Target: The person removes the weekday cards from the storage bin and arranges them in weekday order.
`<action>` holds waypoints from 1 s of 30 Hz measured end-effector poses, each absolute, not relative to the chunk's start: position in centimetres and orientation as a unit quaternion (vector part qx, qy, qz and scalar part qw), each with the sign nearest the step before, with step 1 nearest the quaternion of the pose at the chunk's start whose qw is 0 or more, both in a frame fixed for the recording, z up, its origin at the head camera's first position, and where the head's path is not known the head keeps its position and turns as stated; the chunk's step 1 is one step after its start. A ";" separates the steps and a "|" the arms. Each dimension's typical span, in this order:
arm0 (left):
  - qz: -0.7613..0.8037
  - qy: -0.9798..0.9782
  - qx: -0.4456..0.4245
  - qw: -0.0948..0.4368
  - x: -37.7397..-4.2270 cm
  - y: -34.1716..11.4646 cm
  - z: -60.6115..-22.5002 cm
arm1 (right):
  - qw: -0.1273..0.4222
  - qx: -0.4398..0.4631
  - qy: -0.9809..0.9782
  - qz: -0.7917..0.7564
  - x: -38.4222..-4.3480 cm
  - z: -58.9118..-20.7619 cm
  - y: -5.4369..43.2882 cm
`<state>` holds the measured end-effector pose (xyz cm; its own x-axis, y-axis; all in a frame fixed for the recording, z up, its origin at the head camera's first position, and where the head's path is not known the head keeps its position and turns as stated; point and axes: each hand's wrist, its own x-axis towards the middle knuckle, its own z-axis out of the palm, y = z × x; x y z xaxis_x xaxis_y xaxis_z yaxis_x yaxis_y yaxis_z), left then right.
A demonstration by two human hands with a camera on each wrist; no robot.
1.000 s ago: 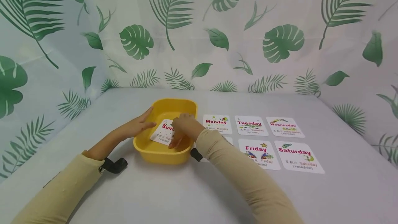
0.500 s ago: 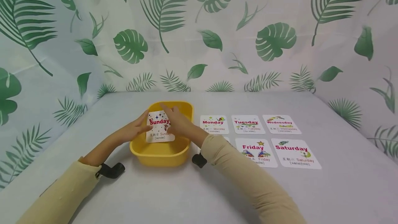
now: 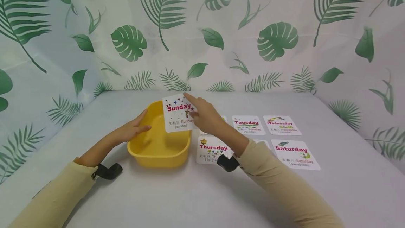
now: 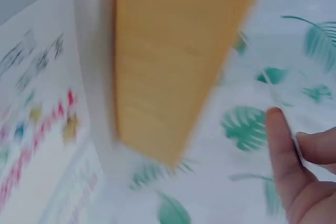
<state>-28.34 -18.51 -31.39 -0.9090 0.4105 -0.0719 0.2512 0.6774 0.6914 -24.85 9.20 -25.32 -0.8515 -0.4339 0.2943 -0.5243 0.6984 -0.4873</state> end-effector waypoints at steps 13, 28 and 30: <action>0.357 0.909 0.179 0.122 -28.7 -18.6 -31.2 | -0.057 0.213 -0.932 0.286 -16.3 -28.2 22.5; 0.357 0.910 0.168 0.126 -28.2 -18.5 -31.1 | -0.139 0.148 -0.971 0.125 -12.5 -32.1 26.9; 0.356 0.910 0.170 0.128 -28.2 -18.4 -31.1 | -0.145 0.151 -0.973 0.098 -12.4 -32.2 27.0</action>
